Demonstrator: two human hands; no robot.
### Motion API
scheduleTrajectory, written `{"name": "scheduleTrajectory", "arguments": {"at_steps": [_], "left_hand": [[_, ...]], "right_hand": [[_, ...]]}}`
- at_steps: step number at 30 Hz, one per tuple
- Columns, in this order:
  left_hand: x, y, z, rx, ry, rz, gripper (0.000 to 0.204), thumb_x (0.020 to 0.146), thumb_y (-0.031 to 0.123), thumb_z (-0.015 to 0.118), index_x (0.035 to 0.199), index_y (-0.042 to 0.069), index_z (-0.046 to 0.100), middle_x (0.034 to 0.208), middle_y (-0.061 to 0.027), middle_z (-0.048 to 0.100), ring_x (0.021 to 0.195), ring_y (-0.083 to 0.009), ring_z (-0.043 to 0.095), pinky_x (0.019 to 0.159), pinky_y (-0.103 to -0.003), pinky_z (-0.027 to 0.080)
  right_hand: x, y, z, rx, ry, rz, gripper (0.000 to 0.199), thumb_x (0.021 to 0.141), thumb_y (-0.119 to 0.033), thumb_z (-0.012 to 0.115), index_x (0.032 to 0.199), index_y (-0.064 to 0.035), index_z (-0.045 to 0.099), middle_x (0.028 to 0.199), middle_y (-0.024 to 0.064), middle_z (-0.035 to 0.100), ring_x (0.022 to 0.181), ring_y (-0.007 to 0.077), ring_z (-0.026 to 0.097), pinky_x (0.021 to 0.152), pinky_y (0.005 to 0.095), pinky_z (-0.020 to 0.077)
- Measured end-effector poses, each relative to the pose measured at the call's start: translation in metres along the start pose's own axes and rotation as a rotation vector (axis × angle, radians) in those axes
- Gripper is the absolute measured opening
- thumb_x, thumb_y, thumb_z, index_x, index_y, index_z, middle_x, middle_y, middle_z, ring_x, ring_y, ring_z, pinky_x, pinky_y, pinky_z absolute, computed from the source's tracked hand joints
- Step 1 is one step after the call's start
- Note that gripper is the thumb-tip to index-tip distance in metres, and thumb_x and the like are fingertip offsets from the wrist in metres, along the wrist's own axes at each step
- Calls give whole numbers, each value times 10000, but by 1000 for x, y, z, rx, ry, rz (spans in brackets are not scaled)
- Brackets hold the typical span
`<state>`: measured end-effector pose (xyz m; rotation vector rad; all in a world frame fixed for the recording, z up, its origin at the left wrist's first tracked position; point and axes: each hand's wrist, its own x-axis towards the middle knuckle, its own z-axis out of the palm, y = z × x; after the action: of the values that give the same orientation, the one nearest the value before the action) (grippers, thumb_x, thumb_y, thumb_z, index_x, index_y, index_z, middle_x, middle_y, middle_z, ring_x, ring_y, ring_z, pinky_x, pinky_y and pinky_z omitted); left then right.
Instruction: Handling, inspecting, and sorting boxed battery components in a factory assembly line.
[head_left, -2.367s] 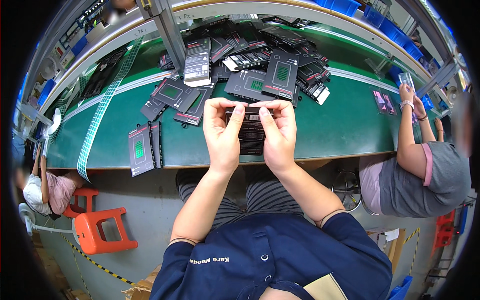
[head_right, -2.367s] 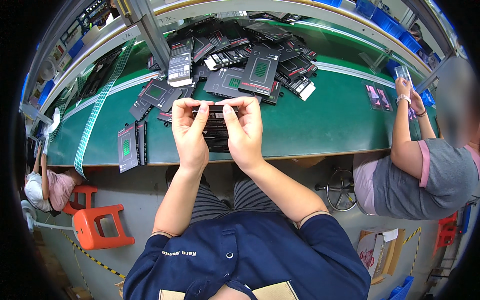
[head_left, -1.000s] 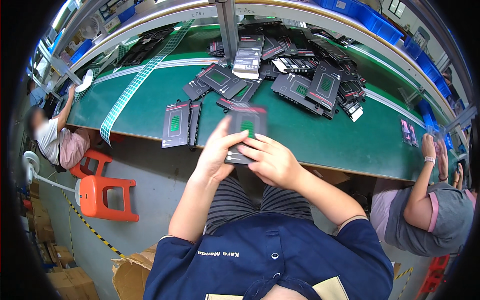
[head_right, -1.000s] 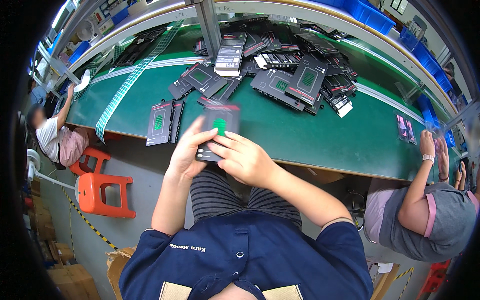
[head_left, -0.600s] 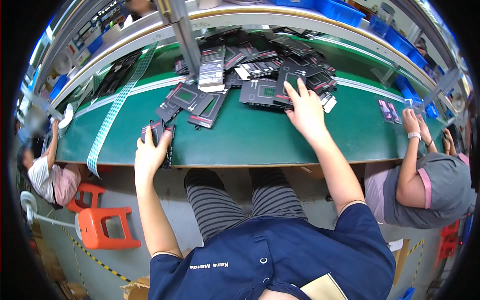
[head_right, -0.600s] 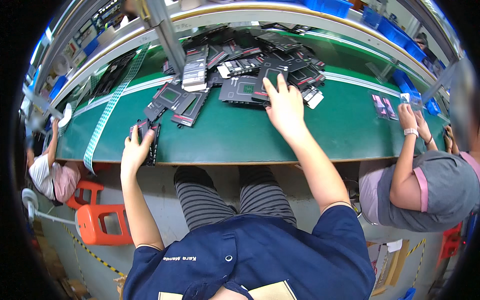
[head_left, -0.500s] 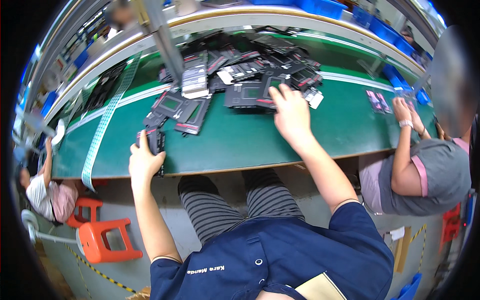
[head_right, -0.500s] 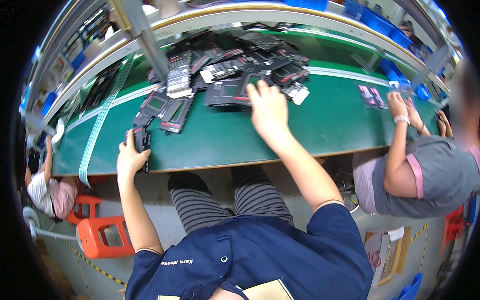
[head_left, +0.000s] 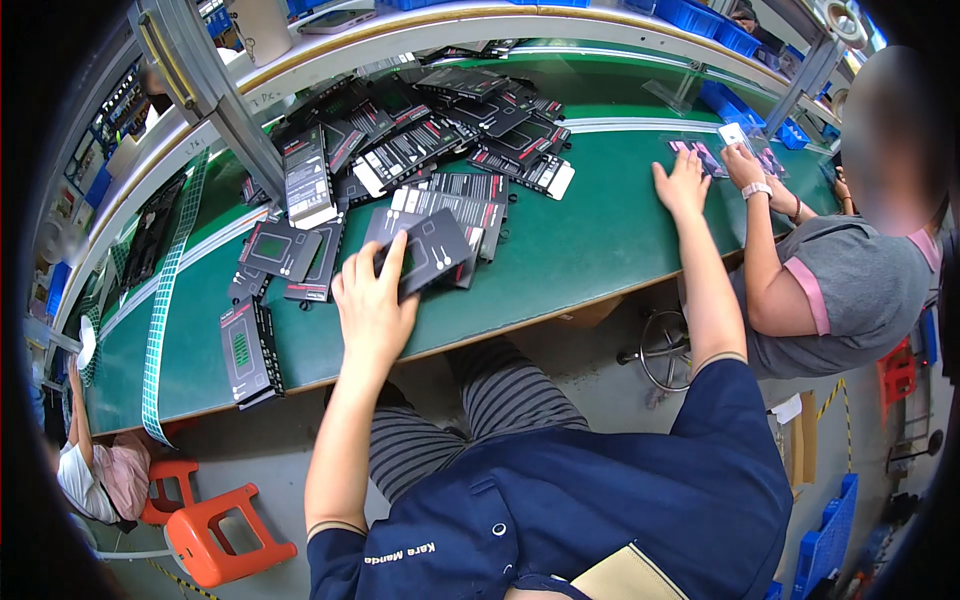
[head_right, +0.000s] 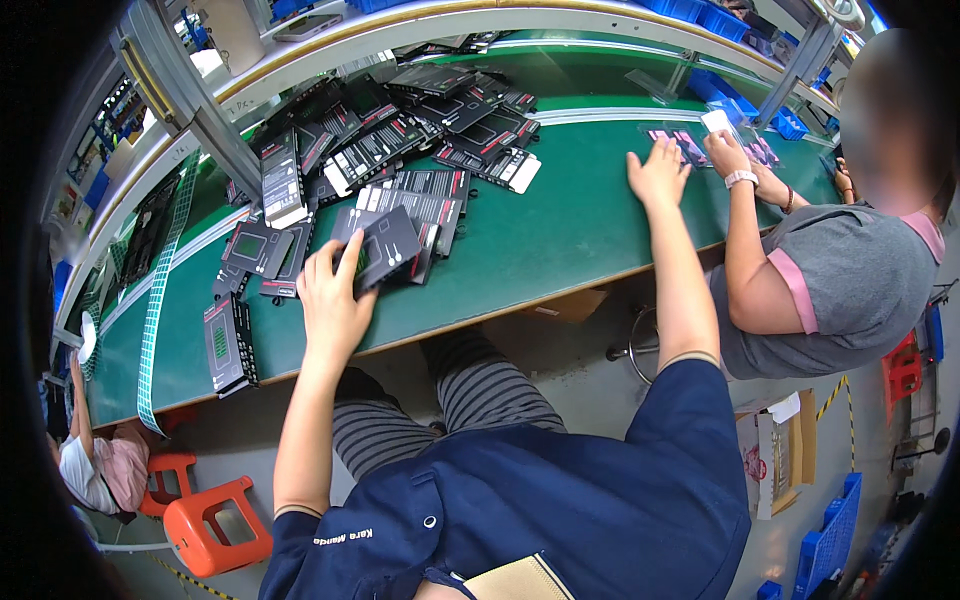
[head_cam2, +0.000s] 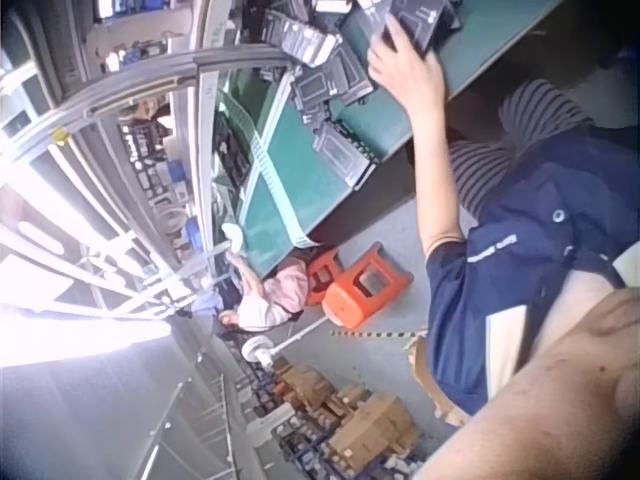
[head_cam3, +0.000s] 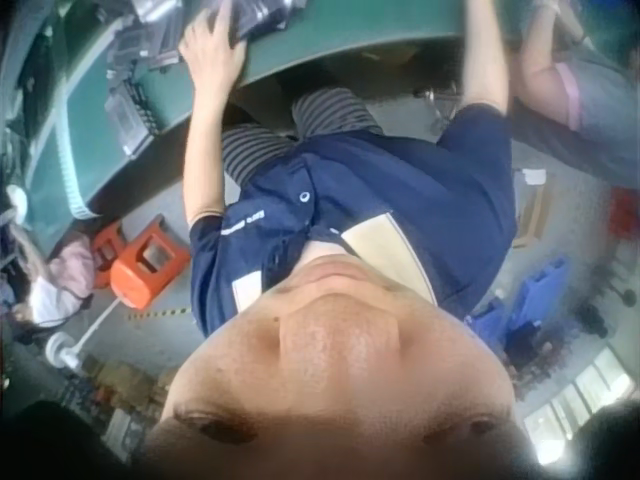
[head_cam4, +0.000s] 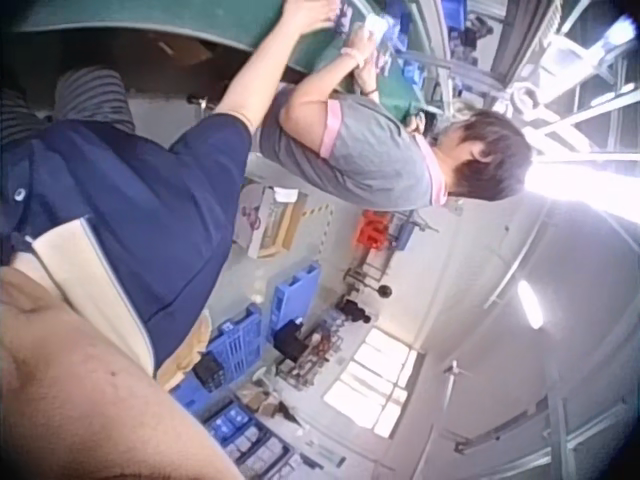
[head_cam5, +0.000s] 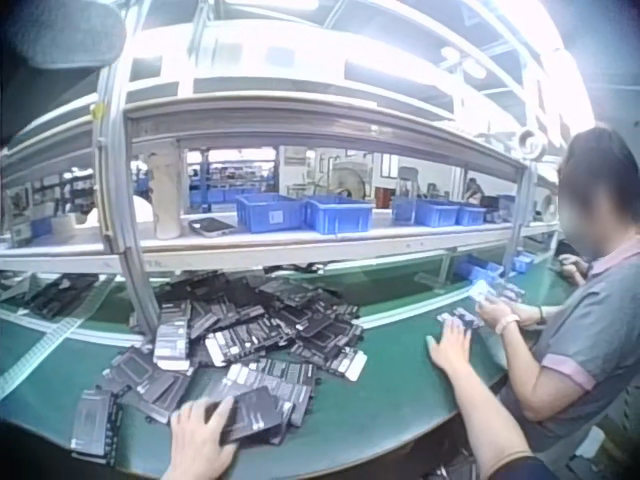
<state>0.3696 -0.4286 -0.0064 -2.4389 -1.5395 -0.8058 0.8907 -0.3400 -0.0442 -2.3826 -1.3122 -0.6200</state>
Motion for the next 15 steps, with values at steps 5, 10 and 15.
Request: {"name": "scheduleTrajectory", "arguments": {"at_steps": [5, 10, 15], "left_hand": [[15, 13, -21, -75, 187, 318, 575, 684, 79, 755, 1234, 65, 588, 876, -83, 645, 826, -273, 634, 800, -395, 477], [27, 38, -37, -396, -524, 225, 547, 859, 319, 714, 1343, 113, 562, 901, -146, 664, 870, -359, 651, 795, -427, 506], [35, 21, 10, -281, -323, 305, 478, 921, 298, 624, 1345, 86, 568, 1270, -168, 564, 1180, -334, 542, 994, -439, 443]], "right_hand": [[-41, -7, -28, 131, -125, -115, 633, 880, -378, 640, 1380, -24, 482, 1365, 226, 518, 1250, 354, 505, 1072, 522, 364], [-154, -65, -105, 348, 24, -186, 530, 767, -316, 764, 1188, -40, 597, 1199, 187, 563, 1143, 382, 509, 987, 501, 409], [-185, -101, -128, 820, -148, -269, 505, 600, -221, 828, 1033, -62, 624, 1047, 113, 641, 1047, 332, 570, 921, 412, 469]]}}
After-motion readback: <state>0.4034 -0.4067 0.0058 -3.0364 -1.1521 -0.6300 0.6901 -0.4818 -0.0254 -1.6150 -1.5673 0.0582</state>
